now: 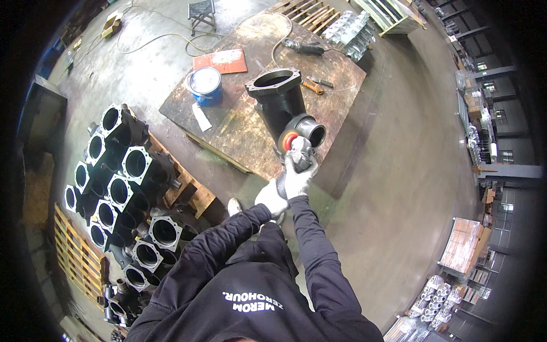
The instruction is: The person uses a handheld angle grinder to smooth the edges and surfaces of a black metal pipe fitting. They rotate the part to access different areas, then flip it over to grind the interior and exterior edges before placing it back on the workbench.
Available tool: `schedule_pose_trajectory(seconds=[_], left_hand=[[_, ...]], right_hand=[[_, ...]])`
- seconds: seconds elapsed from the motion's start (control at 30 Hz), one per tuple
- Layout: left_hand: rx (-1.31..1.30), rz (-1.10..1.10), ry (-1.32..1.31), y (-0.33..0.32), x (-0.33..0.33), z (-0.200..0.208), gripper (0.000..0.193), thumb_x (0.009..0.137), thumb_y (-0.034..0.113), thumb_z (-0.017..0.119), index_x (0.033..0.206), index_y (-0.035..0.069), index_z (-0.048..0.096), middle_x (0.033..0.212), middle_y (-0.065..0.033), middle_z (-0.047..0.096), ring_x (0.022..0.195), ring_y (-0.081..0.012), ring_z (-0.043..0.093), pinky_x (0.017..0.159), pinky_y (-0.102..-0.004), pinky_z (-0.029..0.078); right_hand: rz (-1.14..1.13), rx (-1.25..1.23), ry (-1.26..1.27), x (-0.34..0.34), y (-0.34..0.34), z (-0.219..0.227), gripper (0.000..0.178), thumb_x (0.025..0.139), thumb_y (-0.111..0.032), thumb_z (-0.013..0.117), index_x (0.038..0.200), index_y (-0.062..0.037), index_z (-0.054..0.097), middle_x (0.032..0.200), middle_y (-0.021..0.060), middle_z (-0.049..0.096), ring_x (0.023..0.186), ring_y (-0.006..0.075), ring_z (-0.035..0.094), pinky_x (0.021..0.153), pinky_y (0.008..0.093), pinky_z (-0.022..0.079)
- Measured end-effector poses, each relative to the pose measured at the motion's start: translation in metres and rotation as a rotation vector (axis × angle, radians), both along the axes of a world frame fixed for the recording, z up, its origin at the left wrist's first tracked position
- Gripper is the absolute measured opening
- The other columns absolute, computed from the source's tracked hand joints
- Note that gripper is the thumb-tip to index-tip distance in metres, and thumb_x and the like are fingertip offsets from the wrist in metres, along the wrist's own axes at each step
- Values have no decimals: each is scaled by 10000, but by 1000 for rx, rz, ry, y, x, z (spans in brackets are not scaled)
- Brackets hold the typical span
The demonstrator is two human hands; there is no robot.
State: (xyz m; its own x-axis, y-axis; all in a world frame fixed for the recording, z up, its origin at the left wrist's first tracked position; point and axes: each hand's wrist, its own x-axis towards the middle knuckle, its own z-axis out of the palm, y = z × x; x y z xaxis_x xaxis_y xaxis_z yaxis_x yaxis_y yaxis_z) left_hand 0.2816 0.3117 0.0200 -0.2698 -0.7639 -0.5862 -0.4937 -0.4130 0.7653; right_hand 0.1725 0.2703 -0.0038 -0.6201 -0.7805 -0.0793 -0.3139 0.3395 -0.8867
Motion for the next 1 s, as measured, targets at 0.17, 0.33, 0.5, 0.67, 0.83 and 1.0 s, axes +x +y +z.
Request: schedule_pose_trajectory(seconds=[0.17, 0.33, 0.5, 0.67, 0.83, 1.0], left_hand=[[-71, 3, -19, 10, -6, 6, 729, 722, 480, 754, 1211, 11, 483, 1036, -253, 680, 990, -400, 682, 866, -444, 522], [-40, -7, -11, 4, -2, -5, 762, 719, 506, 761, 1224, 12, 476, 1033, -254, 680, 986, -398, 684, 866, -443, 526], [-50, 44, -77, -6, 4, -16, 786, 727, 537, 755, 1231, 2, 478, 1043, -260, 681, 1000, -396, 687, 878, -435, 527], [-74, 10, -28, -6, 3, -8, 729, 743, 485, 742, 1222, 4, 476, 1068, -268, 676, 1018, -412, 674, 879, -442, 521], [-75, -39, -33, -4, -2, 2, 699, 721, 451, 761, 1201, 24, 486, 1061, -259, 677, 1002, -410, 675, 879, -442, 516], [-85, 44, -56, -15, 1, -9, 732, 705, 482, 770, 1202, 21, 494, 1025, -268, 680, 992, -418, 674, 856, -458, 523]], right_hand=[[16, -76, -72, -5, 12, 20, 802, 819, -271, 845, 1379, 35, 361, 1363, 215, 489, 1257, 278, 494, 1082, 416, 392], [13, -60, -122, -1, 4, 1, 811, 808, -269, 852, 1374, 33, 356, 1345, 212, 487, 1247, 292, 498, 1092, 427, 384], [64, -98, -73, 7, -11, -19, 786, 806, -310, 850, 1351, 30, 397, 1335, 216, 475, 1265, 302, 480, 1088, 436, 387], [0, -73, -63, 4, -6, -2, 805, 807, -281, 851, 1377, 31, 376, 1355, 216, 478, 1252, 291, 495, 1080, 422, 397], [39, -139, -73, -5, -2, 7, 779, 837, -237, 828, 1392, 31, 353, 1371, 214, 465, 1262, 283, 485, 1093, 417, 382], [6, -111, -20, 1, -20, -16, 791, 808, -303, 854, 1357, 47, 404, 1320, 219, 496, 1220, 304, 518, 1056, 424, 420]])
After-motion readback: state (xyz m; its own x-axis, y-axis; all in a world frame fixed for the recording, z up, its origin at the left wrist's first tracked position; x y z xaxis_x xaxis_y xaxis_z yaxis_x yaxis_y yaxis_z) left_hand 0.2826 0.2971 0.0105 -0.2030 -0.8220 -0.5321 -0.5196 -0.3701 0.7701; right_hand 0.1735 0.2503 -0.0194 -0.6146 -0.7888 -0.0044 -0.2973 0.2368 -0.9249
